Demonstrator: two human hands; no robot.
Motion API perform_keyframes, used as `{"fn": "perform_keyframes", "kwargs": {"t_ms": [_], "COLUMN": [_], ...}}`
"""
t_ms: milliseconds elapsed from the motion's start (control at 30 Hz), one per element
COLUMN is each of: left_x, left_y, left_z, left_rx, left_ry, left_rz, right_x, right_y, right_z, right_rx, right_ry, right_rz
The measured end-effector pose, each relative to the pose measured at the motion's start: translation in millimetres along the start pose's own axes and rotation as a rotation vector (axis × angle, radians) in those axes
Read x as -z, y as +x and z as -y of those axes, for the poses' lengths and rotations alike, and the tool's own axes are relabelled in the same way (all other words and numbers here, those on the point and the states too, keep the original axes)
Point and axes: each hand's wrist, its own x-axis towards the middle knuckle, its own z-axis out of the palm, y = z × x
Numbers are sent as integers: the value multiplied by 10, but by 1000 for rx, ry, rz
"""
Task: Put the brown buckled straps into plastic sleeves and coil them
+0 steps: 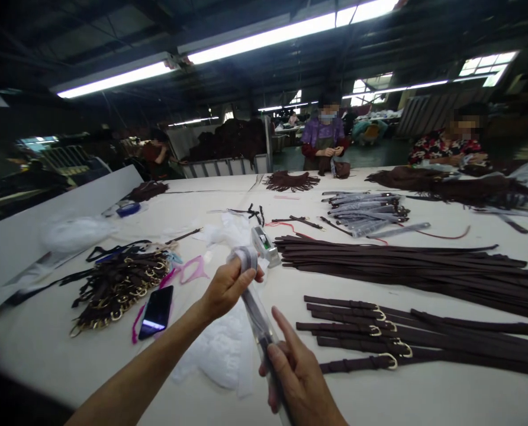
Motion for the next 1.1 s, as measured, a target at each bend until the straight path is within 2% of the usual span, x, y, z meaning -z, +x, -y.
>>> {"fn": "perform_keyframes", "kwargs": {"t_ms": [133,233,300,400,467,567,667,800,867,933,1100], "left_x": [-103,-341,-500,-624,-621,-551,-470,-360,-309,-278,-335], "left_y": [-257,-419,-488,-520,-499,-437,-383,-345,-328,-311,-289], "left_z": [224,246,233,245,279,327,327,229,163,115,133], "left_rx": [-92,-84,71,456,618,746,873,905,912,912,805], "left_ry": [141,223,133,-245,-501,-758,-896,-990,-1038,-1101,-1238], "left_rz": [243,296,267,178,108,50,41,4,-34,-84,-252], "right_x": [329,509,539,469,394,323,340,417,411,364,217], "right_y": [59,319,494,659,704,746,833,1014,1071,1065,809], "right_z": [375,567,586,485,385,269,214,83,-52,-211,-487], "right_rx": [-197,-244,-239,-182,-86,145,357,527,511,413,150], "right_ry": [241,473,601,658,576,301,-45,-427,-477,-427,-335], "right_rz": [-47,-15,-4,-50,-25,94,108,134,109,58,15]}}
